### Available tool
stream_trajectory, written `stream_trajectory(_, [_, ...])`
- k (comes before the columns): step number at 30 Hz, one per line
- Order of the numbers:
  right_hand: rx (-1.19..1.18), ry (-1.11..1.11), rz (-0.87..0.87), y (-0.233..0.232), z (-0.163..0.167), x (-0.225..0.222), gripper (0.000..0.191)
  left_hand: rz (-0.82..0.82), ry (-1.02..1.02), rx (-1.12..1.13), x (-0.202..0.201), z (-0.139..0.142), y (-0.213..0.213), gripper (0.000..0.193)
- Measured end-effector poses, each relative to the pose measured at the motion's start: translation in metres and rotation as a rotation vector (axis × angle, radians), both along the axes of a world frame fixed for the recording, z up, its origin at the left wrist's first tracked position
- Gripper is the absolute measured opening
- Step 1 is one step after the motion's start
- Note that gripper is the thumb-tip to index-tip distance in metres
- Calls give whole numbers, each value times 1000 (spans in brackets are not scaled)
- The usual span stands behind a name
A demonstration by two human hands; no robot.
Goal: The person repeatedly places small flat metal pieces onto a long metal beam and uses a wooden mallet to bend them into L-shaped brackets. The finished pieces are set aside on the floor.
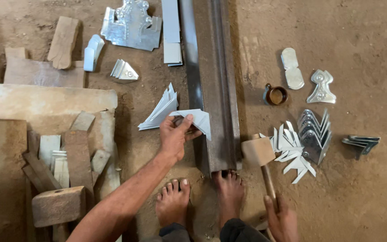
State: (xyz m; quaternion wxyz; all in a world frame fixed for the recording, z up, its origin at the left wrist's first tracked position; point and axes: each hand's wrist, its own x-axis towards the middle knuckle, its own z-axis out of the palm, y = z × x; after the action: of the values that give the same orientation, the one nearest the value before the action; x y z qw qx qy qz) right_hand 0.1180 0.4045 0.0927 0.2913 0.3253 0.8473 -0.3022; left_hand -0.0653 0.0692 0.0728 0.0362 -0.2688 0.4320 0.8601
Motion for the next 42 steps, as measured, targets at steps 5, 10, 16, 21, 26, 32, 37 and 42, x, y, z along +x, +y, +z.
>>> stream_trajectory(5, [-445,272,-187,-31,34,-14,27,-2,-37,-36,8,10,11,9])
stream_trajectory(10, [-358,494,56,-55,43,-39,30,36,6,18,6,16,13,11])
stream_trajectory(16, [-246,738,424,-59,32,-46,32,13,-22,28,8,8,13,11])
stream_trajectory(21, [-180,432,90,-66,23,-40,35,-9,0,1,5,7,9,13])
stream_trajectory(26, [-350,356,-84,-53,35,-39,43,-73,-13,-38,0,15,9,11])
stream_trajectory(32, [-899,1145,-146,-50,41,-50,30,-66,0,-18,-1,18,10,10])
stream_trajectory(37, [-298,668,245,-63,22,-64,29,-28,-38,-2,-3,13,10,10])
stream_trajectory(42, [-678,840,-249,-65,18,-55,35,-12,-99,19,-3,7,11,11])
